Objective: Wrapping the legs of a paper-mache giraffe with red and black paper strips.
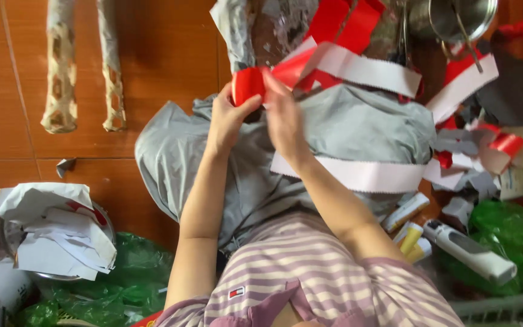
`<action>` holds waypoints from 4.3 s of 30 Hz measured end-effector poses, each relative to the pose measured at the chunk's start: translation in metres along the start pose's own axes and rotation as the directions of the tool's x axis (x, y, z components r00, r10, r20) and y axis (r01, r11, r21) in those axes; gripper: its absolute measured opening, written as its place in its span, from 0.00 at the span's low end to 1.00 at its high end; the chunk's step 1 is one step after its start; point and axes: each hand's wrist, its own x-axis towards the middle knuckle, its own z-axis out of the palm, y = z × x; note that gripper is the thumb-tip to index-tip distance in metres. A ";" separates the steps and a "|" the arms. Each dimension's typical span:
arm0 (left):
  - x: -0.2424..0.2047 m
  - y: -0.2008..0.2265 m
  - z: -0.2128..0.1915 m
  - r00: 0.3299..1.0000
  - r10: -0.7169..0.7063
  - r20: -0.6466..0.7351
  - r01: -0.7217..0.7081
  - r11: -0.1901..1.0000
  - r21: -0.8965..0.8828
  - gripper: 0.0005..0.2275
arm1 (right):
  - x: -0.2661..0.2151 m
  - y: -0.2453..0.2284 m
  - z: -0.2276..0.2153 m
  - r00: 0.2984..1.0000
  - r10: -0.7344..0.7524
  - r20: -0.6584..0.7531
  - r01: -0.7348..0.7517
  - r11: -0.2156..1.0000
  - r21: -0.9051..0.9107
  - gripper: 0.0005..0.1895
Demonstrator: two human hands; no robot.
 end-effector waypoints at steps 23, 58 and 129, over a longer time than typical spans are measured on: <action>-0.029 -0.012 -0.015 0.809 0.588 0.029 -0.494 0.650 0.578 0.31 | 0.063 0.049 0.040 0.755 0.257 0.603 -0.655 0.278 0.702 0.12; 0.021 0.049 0.086 0.655 0.626 0.423 -0.500 -0.061 0.864 0.33 | 0.019 0.179 0.027 0.949 -0.299 0.100 0.307 0.805 -0.508 0.29; 0.052 0.027 0.012 0.990 0.137 -0.029 -0.087 0.763 0.640 0.48 | 0.091 0.118 -0.035 0.839 0.516 -0.172 -0.224 0.616 0.756 0.15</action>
